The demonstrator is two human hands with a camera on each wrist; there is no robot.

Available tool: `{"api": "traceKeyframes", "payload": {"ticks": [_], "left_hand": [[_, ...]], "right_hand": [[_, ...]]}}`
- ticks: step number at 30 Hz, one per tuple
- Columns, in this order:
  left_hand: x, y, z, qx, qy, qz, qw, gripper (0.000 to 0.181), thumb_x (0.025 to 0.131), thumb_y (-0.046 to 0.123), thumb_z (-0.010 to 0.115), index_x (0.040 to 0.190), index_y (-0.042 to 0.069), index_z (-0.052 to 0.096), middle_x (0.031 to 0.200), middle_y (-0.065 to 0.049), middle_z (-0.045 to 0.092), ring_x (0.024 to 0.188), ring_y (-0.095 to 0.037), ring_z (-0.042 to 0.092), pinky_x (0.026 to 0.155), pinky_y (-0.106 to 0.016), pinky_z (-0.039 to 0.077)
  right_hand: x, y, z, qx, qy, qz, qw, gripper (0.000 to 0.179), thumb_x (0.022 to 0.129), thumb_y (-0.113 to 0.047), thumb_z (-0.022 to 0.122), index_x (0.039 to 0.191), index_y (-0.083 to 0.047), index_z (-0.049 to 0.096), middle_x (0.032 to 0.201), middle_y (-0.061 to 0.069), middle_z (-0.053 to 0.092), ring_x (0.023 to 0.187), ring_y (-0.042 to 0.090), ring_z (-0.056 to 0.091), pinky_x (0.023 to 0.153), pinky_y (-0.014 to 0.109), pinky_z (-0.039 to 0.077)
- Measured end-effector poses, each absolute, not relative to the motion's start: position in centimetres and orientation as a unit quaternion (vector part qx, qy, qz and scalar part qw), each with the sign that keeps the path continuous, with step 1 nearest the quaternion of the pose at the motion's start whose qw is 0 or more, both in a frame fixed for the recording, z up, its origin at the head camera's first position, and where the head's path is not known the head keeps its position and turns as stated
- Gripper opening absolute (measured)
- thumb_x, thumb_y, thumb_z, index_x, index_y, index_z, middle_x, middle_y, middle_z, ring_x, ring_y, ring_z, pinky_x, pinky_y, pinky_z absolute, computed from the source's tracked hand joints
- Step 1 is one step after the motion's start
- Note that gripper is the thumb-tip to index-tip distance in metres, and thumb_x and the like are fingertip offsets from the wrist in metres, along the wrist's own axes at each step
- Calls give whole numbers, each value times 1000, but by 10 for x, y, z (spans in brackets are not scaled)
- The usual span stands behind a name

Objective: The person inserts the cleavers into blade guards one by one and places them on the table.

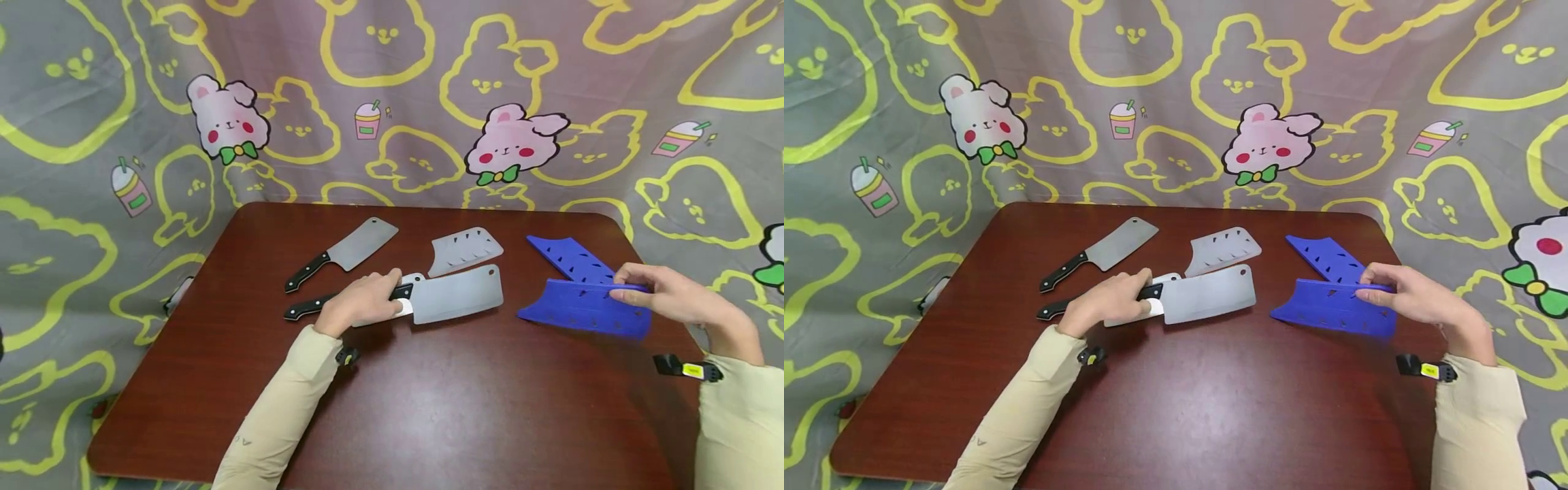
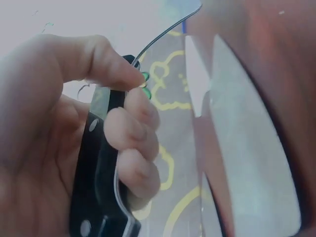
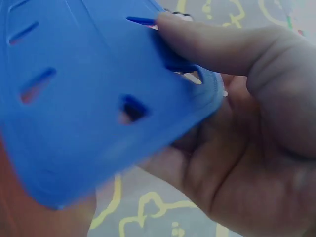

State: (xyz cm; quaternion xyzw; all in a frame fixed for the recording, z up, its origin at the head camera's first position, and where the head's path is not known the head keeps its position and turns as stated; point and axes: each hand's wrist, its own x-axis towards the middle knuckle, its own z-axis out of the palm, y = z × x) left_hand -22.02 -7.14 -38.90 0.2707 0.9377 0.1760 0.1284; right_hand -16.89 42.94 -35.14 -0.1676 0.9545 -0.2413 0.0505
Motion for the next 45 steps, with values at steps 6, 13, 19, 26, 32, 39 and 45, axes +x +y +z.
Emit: {"api": "traceKeyframes", "payload": {"ticks": [6,13,19,26,32,39,45], "left_hand": [[-227,-81,-379,277,930,221,103,16,94,25,56,104,13,51,72,-2,54,59,-13,48,57,-27,38],[-233,-89,-366,281,917,262,102,29,102,41,49,95,13,53,75,-2,52,63,-13,47,63,-29,39],[-237,-94,-354,278,913,288,77,35,102,46,47,90,16,59,72,1,55,64,-14,50,63,-30,41],[-239,-106,-347,268,911,310,40,39,101,50,47,81,17,54,62,0,51,57,-14,49,62,-31,41],[-239,-111,-343,263,906,330,27,44,100,54,45,82,15,55,60,1,53,54,-14,51,61,-31,43],[-237,-114,-340,257,898,355,19,43,100,54,46,78,18,54,59,-1,54,53,-16,51,61,-32,44],[-237,-116,-342,251,893,372,25,42,99,58,44,84,21,58,63,-6,57,52,-19,52,62,-34,45]], "right_hand": [[-179,420,-330,-112,965,-234,35,18,97,-26,62,110,-14,67,95,-3,64,79,5,53,65,24,44],[-187,407,-318,-74,963,-261,9,26,98,-31,61,114,-11,66,84,-2,63,72,12,53,61,26,42],[-190,403,-314,-44,949,-312,-20,34,99,-35,57,121,-11,63,87,-16,62,72,7,60,61,23,48],[-199,386,-325,-68,877,-463,-108,22,99,-19,58,115,-7,67,84,-16,67,58,8,63,51,22,49],[-207,372,-330,-158,726,-653,-146,16,96,0,56,106,6,67,87,-1,72,56,7,66,47,18,48],[-215,355,-333,-198,653,-720,-129,17,97,4,53,105,9,66,89,4,72,63,9,70,53,18,53],[-217,347,-336,-198,655,-716,-139,16,96,4,54,105,11,66,91,3,72,65,9,70,56,17,53]]}}
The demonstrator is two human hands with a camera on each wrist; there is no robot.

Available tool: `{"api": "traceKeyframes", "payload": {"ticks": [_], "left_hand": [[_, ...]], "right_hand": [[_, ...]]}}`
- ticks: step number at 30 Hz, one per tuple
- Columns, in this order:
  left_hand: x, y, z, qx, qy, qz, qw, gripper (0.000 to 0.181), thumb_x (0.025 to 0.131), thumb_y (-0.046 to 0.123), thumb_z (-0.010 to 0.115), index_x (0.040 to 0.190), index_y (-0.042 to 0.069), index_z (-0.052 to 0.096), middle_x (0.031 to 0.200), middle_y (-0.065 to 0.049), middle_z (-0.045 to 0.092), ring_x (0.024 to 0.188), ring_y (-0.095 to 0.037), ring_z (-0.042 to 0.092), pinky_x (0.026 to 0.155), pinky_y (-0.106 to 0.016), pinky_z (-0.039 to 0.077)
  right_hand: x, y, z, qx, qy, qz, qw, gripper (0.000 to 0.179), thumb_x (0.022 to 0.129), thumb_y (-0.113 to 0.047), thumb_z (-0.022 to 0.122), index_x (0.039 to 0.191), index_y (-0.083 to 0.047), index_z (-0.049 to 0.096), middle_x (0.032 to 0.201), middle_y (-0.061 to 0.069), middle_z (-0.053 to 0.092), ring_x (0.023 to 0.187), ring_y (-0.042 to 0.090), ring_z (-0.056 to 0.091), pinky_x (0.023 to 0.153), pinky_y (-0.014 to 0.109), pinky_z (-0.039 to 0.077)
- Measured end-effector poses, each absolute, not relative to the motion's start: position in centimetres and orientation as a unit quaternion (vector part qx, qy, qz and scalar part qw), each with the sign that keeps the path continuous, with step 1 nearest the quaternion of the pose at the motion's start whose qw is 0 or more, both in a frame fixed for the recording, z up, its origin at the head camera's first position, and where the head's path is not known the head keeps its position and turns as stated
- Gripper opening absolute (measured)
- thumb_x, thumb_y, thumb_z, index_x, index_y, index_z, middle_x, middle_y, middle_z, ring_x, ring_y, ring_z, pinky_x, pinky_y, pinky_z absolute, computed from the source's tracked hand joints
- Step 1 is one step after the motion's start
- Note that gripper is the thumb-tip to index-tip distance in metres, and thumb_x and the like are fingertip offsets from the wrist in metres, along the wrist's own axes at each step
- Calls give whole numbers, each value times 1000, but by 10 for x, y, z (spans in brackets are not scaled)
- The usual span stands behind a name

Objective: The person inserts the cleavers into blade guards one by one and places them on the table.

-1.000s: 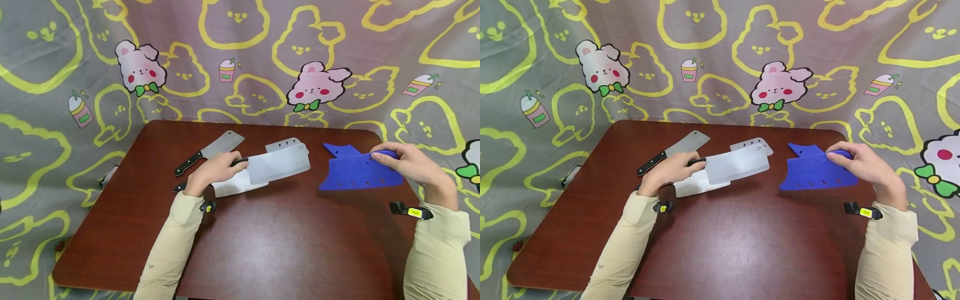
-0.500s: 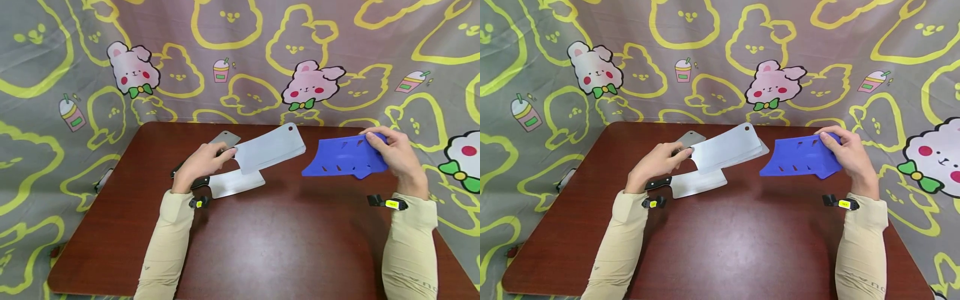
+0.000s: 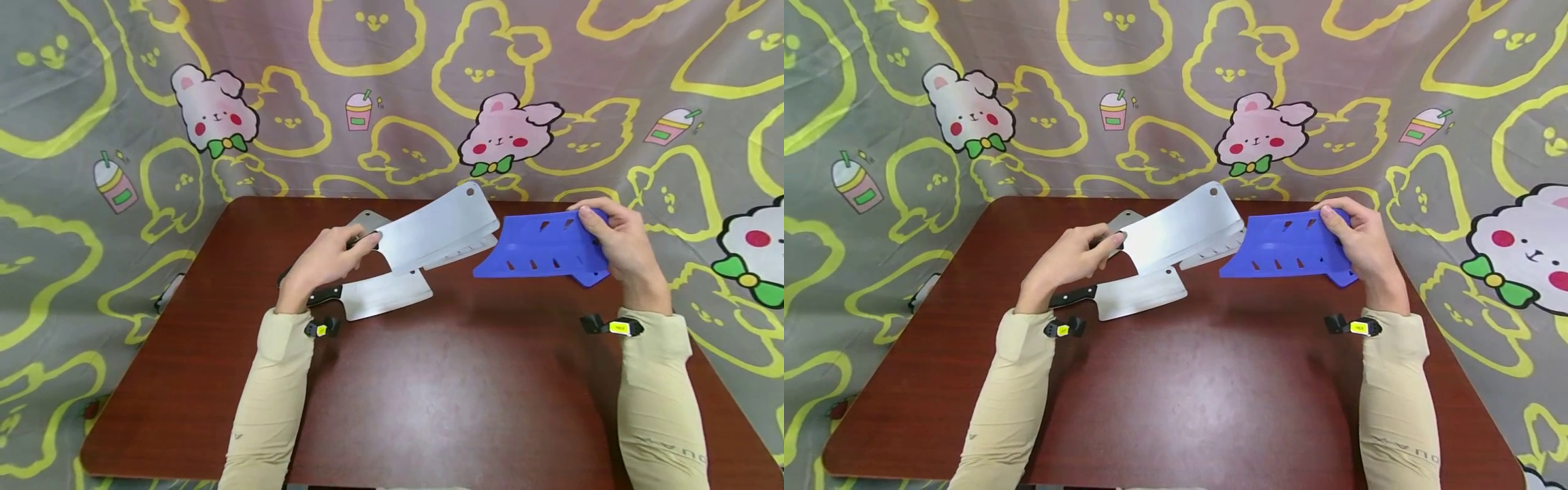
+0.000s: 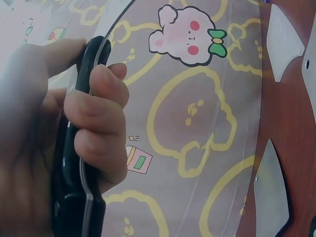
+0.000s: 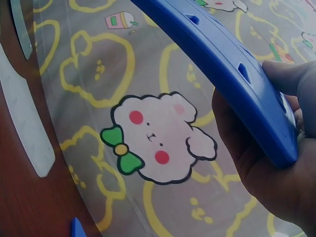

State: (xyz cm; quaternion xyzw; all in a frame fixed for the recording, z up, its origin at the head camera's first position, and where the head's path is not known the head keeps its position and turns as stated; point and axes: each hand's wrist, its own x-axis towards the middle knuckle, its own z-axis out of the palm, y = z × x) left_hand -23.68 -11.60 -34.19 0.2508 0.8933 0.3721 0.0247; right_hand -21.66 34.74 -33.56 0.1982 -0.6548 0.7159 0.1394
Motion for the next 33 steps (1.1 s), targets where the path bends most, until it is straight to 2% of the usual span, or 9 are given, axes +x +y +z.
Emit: {"api": "traceKeyframes", "payload": {"ticks": [10,17,23,27,33], "left_hand": [[-239,-116,-342,243,890,384,35,44,98,60,44,84,20,58,66,-9,58,51,-21,52,61,-36,46],[-236,-116,-339,245,890,384,23,38,97,61,45,93,28,63,65,-7,57,48,-22,52,63,-36,47],[-232,-116,-338,239,886,396,21,36,94,63,49,93,31,66,59,-5,54,45,-20,49,61,-36,46],[-232,-113,-338,253,880,403,22,35,95,60,50,92,30,67,54,-2,51,44,-19,48,58,-34,46],[-232,-110,-340,270,874,403,33,41,97,58,49,75,25,62,50,-1,46,43,-19,47,55,-33,44]], "right_hand": [[-218,344,-338,197,-646,724,138,17,97,1,53,105,9,66,89,4,72,63,10,69,53,19,53],[-218,342,-337,180,-652,722,147,17,97,-1,56,106,8,67,89,4,73,64,10,70,55,19,54],[-219,341,-337,174,-642,729,162,17,96,-2,57,104,9,67,87,4,73,64,10,71,56,19,55],[-220,342,-339,168,-624,742,178,16,95,-1,58,101,10,68,87,5,73,64,10,70,55,19,54],[-222,343,-340,167,-594,765,183,14,95,2,57,99,10,69,87,6,73,64,11,70,55,19,54]]}}
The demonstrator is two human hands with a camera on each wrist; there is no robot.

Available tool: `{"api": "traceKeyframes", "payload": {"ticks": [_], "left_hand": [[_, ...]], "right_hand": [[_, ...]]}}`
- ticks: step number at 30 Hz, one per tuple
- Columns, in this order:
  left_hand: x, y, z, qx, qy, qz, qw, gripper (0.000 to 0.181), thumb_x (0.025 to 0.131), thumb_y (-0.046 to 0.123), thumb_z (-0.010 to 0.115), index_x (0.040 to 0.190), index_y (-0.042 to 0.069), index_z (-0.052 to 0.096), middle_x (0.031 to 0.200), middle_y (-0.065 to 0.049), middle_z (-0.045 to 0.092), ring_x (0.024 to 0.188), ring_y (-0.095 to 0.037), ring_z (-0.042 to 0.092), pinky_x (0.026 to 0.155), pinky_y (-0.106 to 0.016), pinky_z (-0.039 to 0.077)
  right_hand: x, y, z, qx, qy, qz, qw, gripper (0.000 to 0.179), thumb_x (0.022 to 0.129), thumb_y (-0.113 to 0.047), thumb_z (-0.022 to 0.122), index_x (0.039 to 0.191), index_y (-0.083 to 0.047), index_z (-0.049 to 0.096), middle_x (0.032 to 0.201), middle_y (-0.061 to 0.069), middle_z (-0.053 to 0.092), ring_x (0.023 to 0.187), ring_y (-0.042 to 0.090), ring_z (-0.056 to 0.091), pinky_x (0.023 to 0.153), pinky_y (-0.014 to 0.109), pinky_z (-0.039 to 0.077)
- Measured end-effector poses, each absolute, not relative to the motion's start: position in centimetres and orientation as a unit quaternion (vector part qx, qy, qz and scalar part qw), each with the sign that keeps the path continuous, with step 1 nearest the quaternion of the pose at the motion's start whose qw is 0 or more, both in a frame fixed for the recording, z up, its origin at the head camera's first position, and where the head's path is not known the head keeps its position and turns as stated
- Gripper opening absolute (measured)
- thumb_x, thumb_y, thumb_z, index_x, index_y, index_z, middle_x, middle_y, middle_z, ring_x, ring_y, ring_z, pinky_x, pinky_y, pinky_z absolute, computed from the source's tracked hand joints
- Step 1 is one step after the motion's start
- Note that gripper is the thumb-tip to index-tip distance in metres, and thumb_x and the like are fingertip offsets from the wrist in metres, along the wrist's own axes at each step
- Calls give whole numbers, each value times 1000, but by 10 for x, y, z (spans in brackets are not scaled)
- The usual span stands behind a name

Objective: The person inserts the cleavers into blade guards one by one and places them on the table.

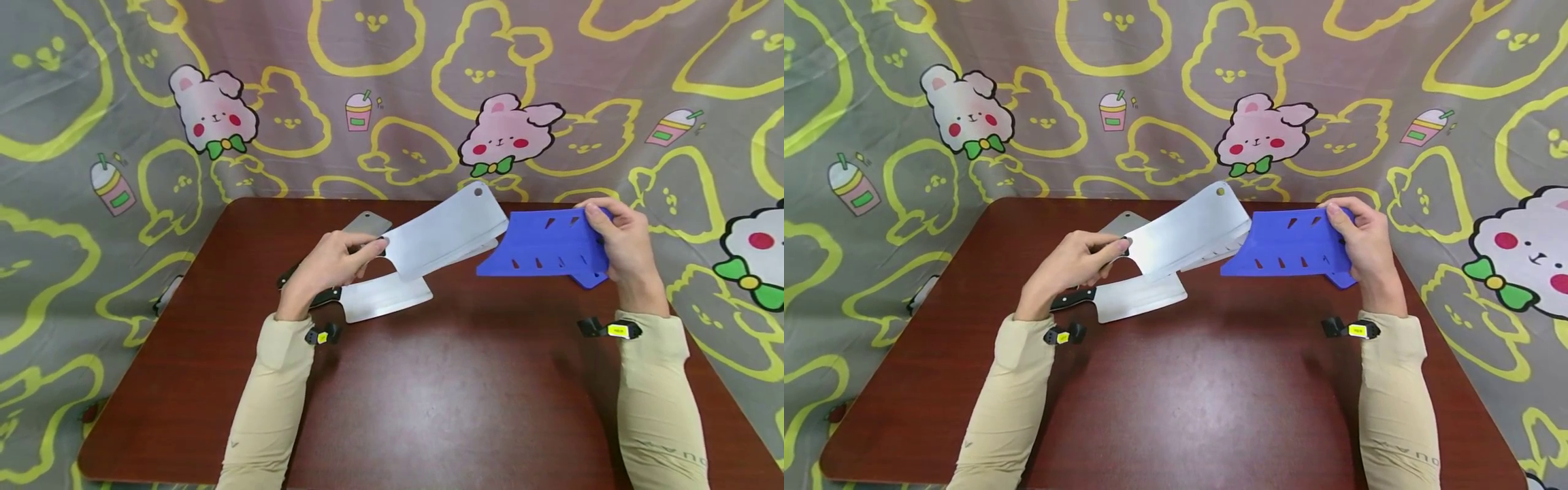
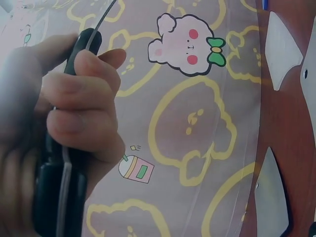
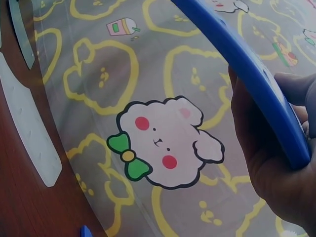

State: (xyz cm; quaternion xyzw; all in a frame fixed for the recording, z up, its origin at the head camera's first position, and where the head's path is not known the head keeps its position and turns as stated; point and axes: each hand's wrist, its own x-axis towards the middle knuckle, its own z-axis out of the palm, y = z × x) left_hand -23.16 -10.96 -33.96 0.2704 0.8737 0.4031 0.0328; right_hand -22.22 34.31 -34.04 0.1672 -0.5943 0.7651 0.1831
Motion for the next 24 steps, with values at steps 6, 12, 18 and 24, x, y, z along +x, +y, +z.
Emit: {"api": "traceKeyframes", "payload": {"ticks": [6,12,18,24], "left_hand": [[-225,-114,-333,279,877,391,32,39,98,54,51,74,26,62,48,0,44,45,-16,46,59,-31,43],[-214,-119,-325,271,880,388,52,24,97,51,55,99,34,72,49,1,43,48,-15,45,56,-30,40],[-211,-115,-322,280,876,384,84,25,95,53,56,95,34,73,51,1,45,49,-15,47,54,-30,41],[-209,-112,-323,310,864,384,100,25,96,51,56,95,34,74,51,2,42,45,-13,41,52,-29,40]], "right_hand": [[-220,343,-339,181,-603,758,169,14,95,3,57,97,9,69,86,6,73,62,11,70,54,19,54],[-218,343,-339,194,-601,757,166,15,95,5,55,96,6,70,84,6,74,61,11,70,53,19,54],[-216,348,-338,189,-587,769,169,15,95,5,55,94,6,70,80,6,73,59,11,70,52,20,54],[-212,354,-333,209,-574,776,160,16,95,8,52,96,10,68,87,9,73,62,14,71,54,22,55]]}}
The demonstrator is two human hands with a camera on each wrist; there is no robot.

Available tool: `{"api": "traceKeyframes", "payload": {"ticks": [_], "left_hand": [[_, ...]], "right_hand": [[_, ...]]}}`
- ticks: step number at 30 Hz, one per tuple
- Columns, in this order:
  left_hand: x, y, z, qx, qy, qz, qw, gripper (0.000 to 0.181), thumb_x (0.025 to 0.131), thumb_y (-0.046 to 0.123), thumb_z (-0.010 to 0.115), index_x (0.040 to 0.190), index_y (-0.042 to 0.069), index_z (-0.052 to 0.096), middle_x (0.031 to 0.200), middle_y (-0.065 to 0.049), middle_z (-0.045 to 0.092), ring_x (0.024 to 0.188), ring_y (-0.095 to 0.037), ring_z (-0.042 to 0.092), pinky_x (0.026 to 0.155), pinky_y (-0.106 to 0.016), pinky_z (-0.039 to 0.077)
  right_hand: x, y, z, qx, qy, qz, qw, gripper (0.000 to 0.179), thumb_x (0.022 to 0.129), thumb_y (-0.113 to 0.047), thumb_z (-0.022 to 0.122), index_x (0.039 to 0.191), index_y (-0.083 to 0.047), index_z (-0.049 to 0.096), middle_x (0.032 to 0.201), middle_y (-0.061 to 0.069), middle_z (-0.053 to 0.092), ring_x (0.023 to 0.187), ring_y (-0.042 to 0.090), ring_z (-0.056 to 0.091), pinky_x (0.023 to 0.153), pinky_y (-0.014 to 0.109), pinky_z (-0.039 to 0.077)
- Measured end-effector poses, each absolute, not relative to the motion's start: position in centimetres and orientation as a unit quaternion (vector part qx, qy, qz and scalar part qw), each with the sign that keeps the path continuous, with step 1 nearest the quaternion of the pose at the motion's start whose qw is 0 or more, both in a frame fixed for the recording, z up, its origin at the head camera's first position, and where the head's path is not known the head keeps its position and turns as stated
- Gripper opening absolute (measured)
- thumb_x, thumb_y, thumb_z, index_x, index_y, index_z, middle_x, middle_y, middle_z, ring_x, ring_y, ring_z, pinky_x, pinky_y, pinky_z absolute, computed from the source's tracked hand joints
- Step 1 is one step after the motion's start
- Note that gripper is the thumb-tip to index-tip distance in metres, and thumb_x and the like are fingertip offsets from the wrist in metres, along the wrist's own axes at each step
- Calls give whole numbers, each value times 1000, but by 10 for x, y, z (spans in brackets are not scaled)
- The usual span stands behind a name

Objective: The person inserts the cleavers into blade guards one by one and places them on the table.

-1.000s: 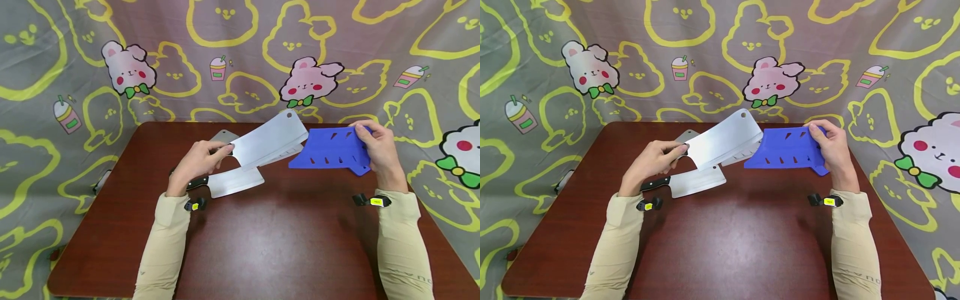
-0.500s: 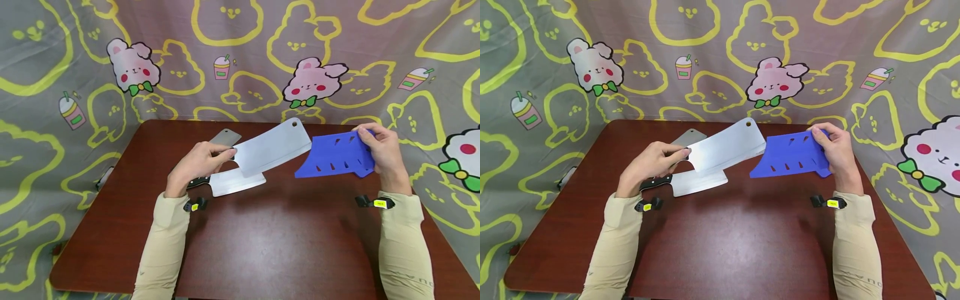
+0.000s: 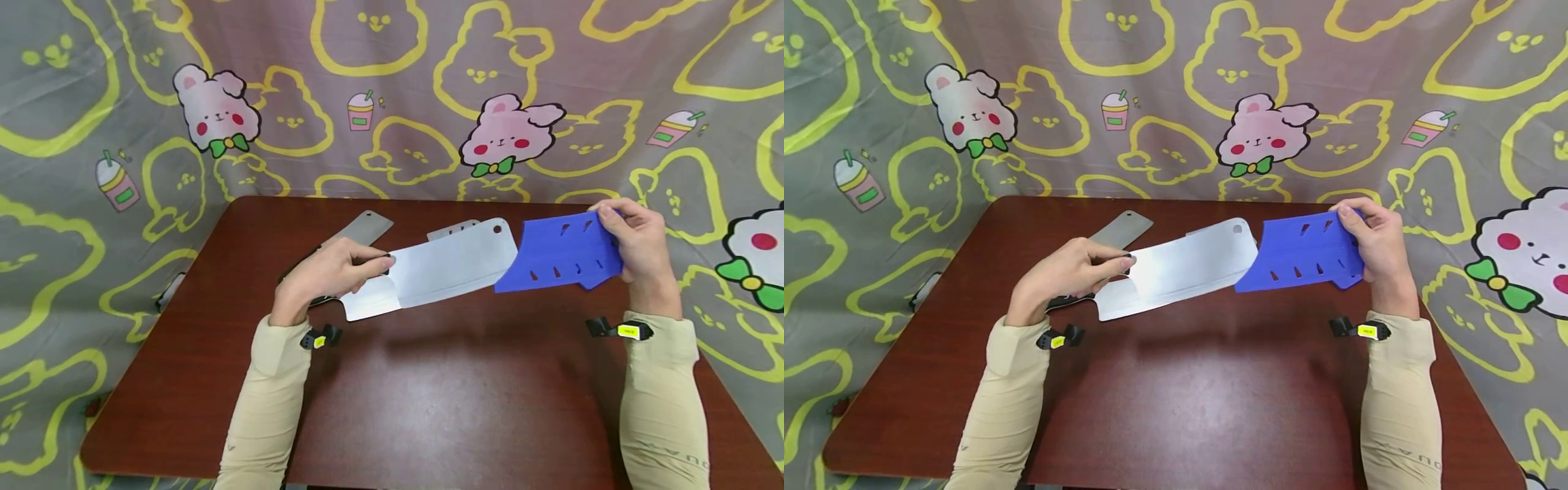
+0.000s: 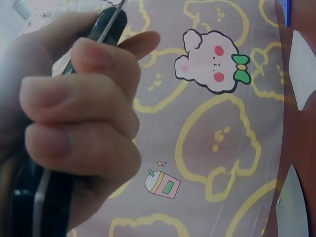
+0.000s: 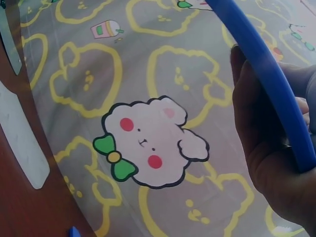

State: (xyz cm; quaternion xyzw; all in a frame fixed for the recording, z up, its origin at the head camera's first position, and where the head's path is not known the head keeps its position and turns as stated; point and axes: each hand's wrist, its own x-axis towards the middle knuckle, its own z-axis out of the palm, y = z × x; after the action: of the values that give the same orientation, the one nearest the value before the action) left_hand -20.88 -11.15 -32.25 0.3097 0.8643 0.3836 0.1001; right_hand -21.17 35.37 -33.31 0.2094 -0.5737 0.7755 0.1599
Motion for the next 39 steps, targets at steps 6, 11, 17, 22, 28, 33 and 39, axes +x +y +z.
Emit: {"api": "traceKeyframes", "payload": {"ticks": [6,11,17,22,28,33,39], "left_hand": [[-207,-116,-322,325,862,372,115,19,96,46,59,102,36,74,50,3,39,45,-12,39,49,-28,35],[-207,-114,-322,339,859,363,126,19,96,46,59,101,36,74,51,4,39,47,-12,40,49,-27,36],[-206,-112,-321,352,858,356,115,18,98,43,58,99,34,73,52,5,39,47,-10,40,51,-26,35],[-206,-110,-320,362,857,347,119,20,97,44,58,102,31,73,53,5,42,48,-11,44,55,-27,40],[-206,-107,-318,368,865,325,104,22,97,43,59,106,30,73,56,7,43,50,-8,46,58,-27,42],[-207,-104,-319,384,868,307,71,23,99,41,57,106,26,73,64,9,47,59,-6,47,63,-26,43],[-205,-108,-318,377,877,295,40,20,99,38,57,103,26,73,69,10,50,65,-7,48,68,-27,44]], "right_hand": [[-210,350,-329,225,-600,753,147,18,95,10,50,96,10,68,90,9,73,60,14,70,52,22,55],[-203,347,-326,212,-625,734,159,16,95,9,52,96,10,68,83,8,72,57,15,69,49,23,54],[-202,345,-327,213,-615,741,168,16,95,10,51,95,10,68,83,9,72,56,15,69,49,23,54],[-203,340,-329,234,-591,755,163,16,94,13,50,95,14,67,82,11,72,56,16,69,48,23,53],[-202,334,-331,224,-605,745,169,17,94,13,51,94,12,68,77,10,72,53,15,68,46,23,51],[-200,334,-333,236,-583,757,177,16,93,15,50,95,17,66,79,13,72,55,17,68,47,23,52],[-206,329,-330,229,-594,750,179,15,93,13,52,94,14,67,79,10,72,53,14,67,46,22,51]]}}
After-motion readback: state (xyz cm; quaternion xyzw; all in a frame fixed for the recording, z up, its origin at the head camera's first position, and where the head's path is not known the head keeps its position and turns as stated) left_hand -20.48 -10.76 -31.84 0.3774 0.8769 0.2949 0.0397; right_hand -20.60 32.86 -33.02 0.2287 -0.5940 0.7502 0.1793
